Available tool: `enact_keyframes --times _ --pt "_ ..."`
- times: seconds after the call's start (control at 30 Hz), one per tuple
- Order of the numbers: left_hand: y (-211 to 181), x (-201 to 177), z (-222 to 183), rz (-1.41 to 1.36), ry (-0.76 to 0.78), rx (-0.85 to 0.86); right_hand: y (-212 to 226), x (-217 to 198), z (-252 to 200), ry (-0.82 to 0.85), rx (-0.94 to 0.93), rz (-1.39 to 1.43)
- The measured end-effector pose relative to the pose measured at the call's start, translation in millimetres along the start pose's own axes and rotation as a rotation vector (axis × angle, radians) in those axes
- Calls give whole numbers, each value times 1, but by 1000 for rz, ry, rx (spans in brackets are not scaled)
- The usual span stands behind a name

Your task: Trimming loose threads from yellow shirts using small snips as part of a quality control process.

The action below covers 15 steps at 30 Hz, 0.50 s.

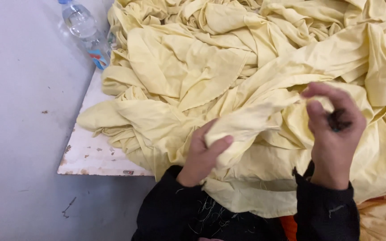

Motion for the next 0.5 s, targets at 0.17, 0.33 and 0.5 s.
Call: enact_keyframes --times 0.17,0.33,0.5 --pt "25 -6 -8 -693 -214 -64 -15 11 -21 494 359 335" --pt "2 -6 -17 -653 -195 100 -30 17 -31 335 184 319" --pt "-21 -9 -28 -425 123 187 -12 21 -36 492 150 267"
Point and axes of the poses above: each hand's wrist, its own z-axis towards the middle knuckle, its own x-axis out of the palm, y = z × x, the point moved 2 cm from there along z, towards the middle knuckle, and after that the axes turned 4 degrees about x, right-handed, at the moved point
